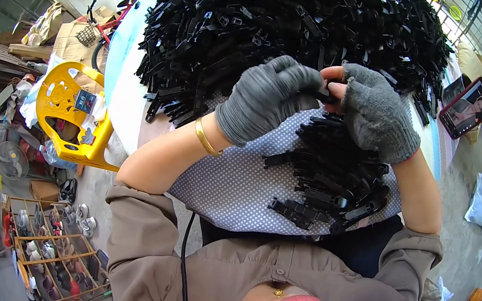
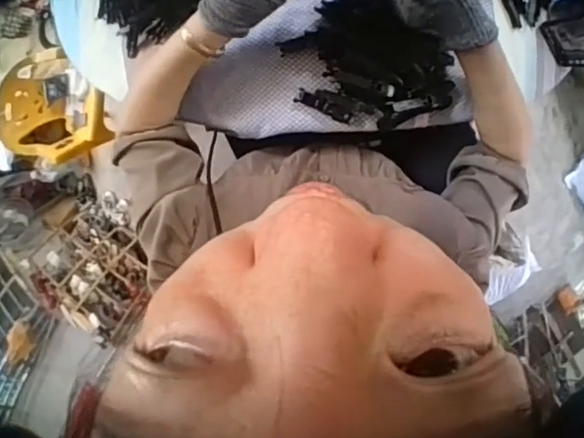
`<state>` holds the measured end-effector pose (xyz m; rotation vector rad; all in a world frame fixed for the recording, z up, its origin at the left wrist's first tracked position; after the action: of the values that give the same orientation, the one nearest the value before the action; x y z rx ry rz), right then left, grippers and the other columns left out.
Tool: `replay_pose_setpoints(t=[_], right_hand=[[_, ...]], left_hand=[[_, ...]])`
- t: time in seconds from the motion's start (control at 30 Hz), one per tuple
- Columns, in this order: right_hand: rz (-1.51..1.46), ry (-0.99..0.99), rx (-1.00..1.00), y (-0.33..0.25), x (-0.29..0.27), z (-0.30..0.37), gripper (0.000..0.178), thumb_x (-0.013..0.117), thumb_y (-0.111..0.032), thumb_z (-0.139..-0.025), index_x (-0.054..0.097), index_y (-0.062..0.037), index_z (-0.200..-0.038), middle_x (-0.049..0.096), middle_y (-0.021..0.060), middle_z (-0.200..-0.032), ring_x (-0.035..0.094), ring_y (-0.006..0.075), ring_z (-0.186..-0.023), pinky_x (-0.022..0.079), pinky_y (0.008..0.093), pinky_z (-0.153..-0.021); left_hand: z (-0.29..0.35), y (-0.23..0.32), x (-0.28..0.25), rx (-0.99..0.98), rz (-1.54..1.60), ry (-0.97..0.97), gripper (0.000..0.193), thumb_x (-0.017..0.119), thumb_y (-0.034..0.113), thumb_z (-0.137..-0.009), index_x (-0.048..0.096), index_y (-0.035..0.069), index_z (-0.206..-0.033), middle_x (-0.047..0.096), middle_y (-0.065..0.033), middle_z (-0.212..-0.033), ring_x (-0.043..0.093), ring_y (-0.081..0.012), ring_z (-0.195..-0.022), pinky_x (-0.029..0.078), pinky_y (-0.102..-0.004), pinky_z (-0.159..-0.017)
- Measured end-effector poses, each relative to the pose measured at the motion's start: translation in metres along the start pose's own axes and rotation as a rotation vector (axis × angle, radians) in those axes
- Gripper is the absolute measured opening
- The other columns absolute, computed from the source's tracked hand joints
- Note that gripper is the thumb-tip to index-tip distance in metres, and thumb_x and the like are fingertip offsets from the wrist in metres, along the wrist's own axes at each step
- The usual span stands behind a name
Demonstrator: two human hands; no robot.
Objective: The recorder is sorting and assembling small black plastic components on a white table.
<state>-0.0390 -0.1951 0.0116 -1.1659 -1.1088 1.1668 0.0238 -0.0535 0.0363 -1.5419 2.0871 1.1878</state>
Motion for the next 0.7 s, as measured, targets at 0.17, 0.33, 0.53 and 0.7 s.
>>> replay_pose_setpoints(t=[0.17,0.33,0.53,0.7], right_hand=[[-0.196,0.043,-0.045,0.010,-0.006,-0.003,0.024,0.057,-0.015,-0.088,0.058,-0.0019,-0.109,0.061,0.0087,-0.096,0.061,0.0170,-0.088,0.052,0.0276,-0.081],[-0.359,0.172,-0.117,0.006,-0.012,-0.003,0.027,0.059,-0.018,-0.087,0.058,-0.0033,-0.109,0.061,0.0063,-0.092,0.061,0.0149,-0.083,0.052,0.0250,-0.076],[0.012,0.201,-0.022,0.004,-0.006,0.003,0.027,0.058,-0.024,-0.089,0.059,-0.0070,-0.110,0.058,-0.0008,-0.085,0.054,0.0066,-0.068,0.046,0.0183,-0.060],[0.090,0.131,0.003,-0.003,-0.008,0.003,0.027,0.059,-0.025,-0.087,0.061,-0.0060,-0.106,0.058,0.0011,-0.082,0.054,0.0082,-0.066,0.047,0.0205,-0.060]], left_hand=[[0.003,0.006,0.002,0.088,-0.497,0.021,0.026,0.068,0.014,-0.076,0.062,0.006,-0.100,0.062,-0.0042,-0.080,0.061,-0.0159,-0.070,0.052,-0.0252,-0.061],[0.013,-0.016,0.020,-0.562,0.429,-0.232,0.029,0.053,0.018,-0.090,0.056,0.002,-0.113,0.059,-0.0016,-0.074,0.056,-0.0094,-0.064,0.048,-0.0230,-0.061],[0.012,-0.014,0.026,-0.684,0.614,-0.222,0.036,0.050,0.025,-0.092,0.053,0.002,-0.119,0.054,0.0013,-0.067,0.049,-0.0040,-0.058,0.042,-0.0169,-0.053],[0.015,-0.011,0.025,-0.719,0.674,-0.162,0.035,0.051,0.025,-0.092,0.054,0.002,-0.118,0.051,0.0027,-0.063,0.045,-0.0027,-0.054,0.039,-0.0159,-0.048]])
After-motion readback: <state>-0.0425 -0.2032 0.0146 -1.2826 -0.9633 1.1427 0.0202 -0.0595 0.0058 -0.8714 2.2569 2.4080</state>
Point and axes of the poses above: each hand's wrist, its own z-axis away from the middle knuckle, its own x-axis out of the palm, y = z × x, the point moved 5 cm from there along -z, towards the middle knuckle
